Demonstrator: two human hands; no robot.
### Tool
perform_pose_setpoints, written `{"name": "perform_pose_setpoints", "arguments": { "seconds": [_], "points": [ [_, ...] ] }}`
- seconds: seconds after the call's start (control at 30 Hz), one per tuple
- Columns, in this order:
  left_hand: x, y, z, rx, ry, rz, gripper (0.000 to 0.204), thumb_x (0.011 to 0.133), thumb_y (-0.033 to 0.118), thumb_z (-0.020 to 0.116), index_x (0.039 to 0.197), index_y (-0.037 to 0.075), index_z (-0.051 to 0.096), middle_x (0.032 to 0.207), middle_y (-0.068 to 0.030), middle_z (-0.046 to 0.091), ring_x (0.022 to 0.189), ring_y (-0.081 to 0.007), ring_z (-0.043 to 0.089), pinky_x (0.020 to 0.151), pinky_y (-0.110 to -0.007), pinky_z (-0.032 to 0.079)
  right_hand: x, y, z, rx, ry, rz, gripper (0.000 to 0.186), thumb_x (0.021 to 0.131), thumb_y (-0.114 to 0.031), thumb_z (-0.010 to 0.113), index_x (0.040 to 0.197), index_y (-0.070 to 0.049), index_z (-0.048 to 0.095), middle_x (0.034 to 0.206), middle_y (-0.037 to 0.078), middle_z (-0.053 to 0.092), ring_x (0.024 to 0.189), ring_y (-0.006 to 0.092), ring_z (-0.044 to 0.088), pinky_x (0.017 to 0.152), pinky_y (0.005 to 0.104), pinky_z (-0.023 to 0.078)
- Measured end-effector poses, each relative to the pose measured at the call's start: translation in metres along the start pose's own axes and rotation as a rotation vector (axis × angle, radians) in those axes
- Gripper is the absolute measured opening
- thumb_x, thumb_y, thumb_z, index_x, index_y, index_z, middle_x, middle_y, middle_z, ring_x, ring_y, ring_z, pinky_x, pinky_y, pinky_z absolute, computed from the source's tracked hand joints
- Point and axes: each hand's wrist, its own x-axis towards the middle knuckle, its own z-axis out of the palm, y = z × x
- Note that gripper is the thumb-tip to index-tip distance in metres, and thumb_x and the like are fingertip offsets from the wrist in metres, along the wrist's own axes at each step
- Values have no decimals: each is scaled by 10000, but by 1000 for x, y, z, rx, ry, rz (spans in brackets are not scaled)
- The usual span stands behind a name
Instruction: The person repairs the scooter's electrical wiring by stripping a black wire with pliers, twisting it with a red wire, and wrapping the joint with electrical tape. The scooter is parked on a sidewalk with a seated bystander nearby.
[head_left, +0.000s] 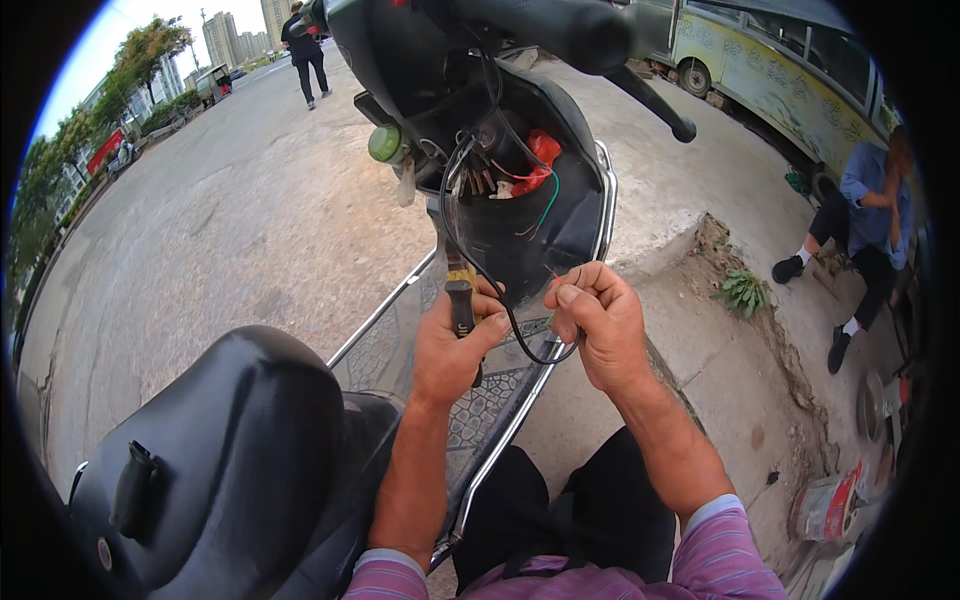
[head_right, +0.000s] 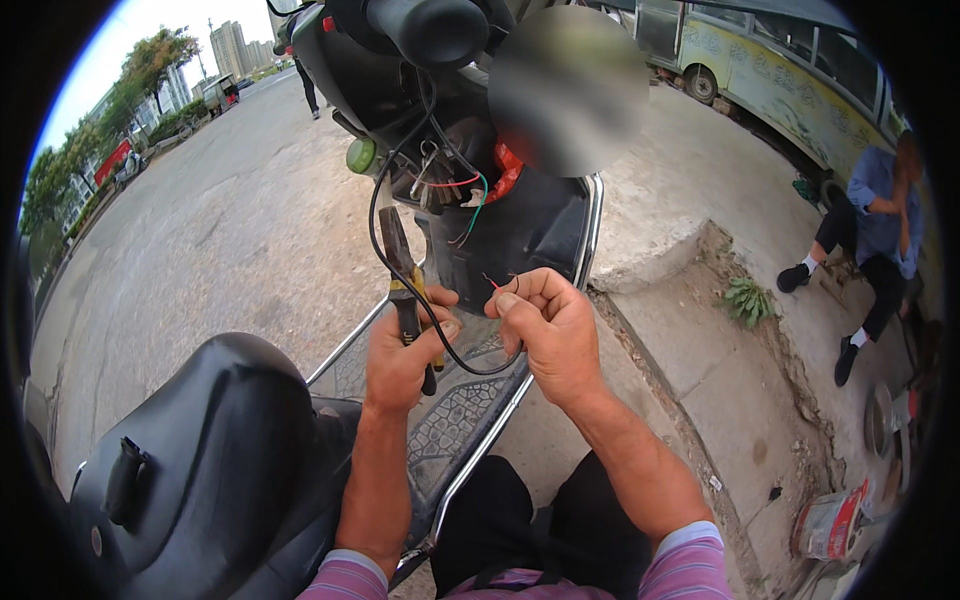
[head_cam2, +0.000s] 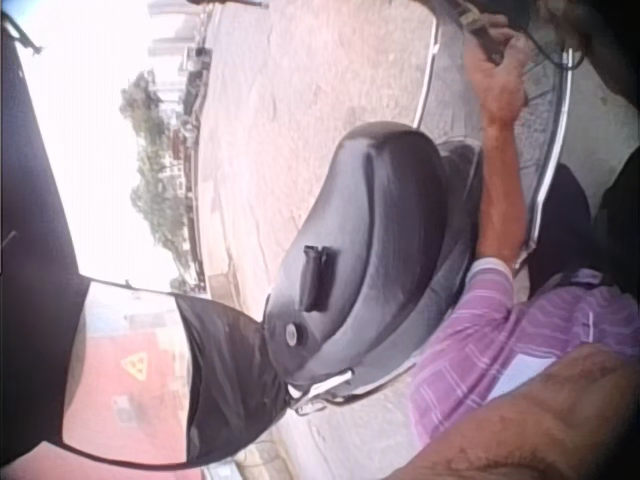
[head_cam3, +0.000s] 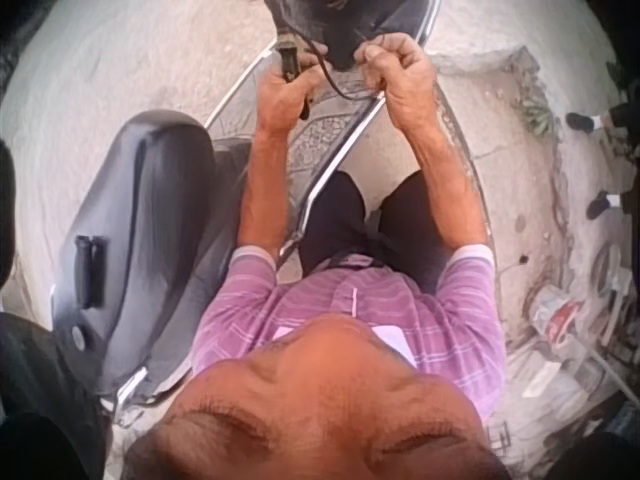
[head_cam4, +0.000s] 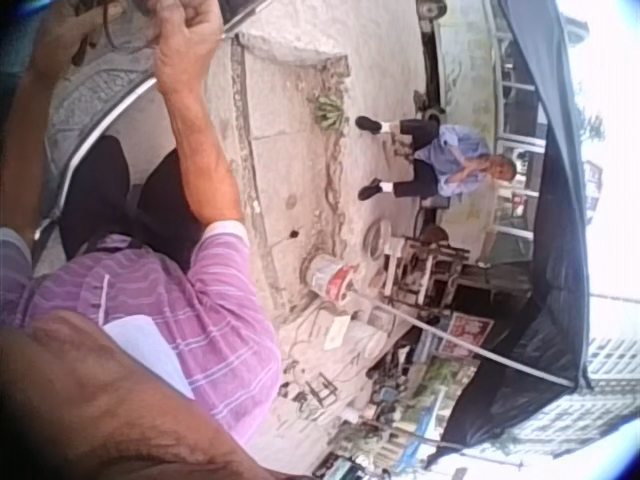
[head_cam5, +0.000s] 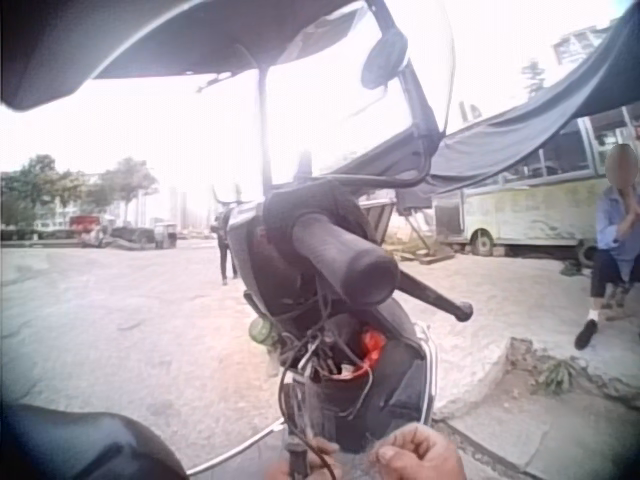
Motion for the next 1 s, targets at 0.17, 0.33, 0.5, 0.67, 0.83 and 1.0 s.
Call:
{"name": "perform_pose_setpoints", "arguments": {
  "seconds": [0.17, 0.33, 0.5, 0.67, 0.83, 1.0],
  "points": [
    [-1, 8, 1, 36, 1, -4, 142, 871, 68, 736, 975, -20, 697, 1188, -99, 626, 1018, -132, 594, 878, -288, 481, 13, -20, 8, -173, -12, -7, 97, 920, -89, 656, 913, -1, 615, 799, 42, 669, 595, 42, 541, 534, 212, 436],
    [-1, 7, 9, -145, 35, 39, 150, 874, 64, 748, 988, -23, 704, 1222, -114, 603, 1056, -160, 602, 911, -317, 498, 5, -17, 16, -304, -172, 120, 119, 912, -83, 688, 900, 10, 614, 769, -4, 625, 633, 26, 537, 557, 208, 439],
    [-3, 2, 7, -213, 54, 148, 118, 879, 29, 711, 986, -20, 716, 1231, -128, 574, 1083, -206, 581, 923, -360, 495, 0, -9, 18, -310, -237, 157, 142, 914, -100, 711, 895, 7, 620, 758, -17, 605, 661, 21, 541, 569, 203, 438],
    [-4, 4, 9, -279, 88, 146, 79, 864, 2, 699, 942, -14, 698, 1206, -122, 574, 1071, -207, 577, 953, -385, 470, 0, -20, 17, -324, -275, 201, 140, 901, -103, 712, 900, 8, 625, 788, 22, 666, 648, 29, 554, 559, 210, 446],
    [1, 6, -7, -312, 161, 156, 107, 872, 19, 718, 971, -8, 690, 1225, -110, 569, 1061, -172, 570, 898, -321, 479, -3, -23, 5, -361, -240, 237, 142, 882, -109, 710, 886, 2, 621, 809, 50, 698, 653, 32, 565, 548, 221, 446],
    [-3, 10, -10, -195, 23, 133, 289, 863, 58, 776, 1132, -20, 707, 1335, -85, 550, 1141, -149, 550, 937, -299, 462, -1, -21, 8, -470, -251, 221, 157, 877, -122, 720, 850, -5, 619, 771, 31, 680, 658, 31, 561, 550, 229, 437]
  ]
}}
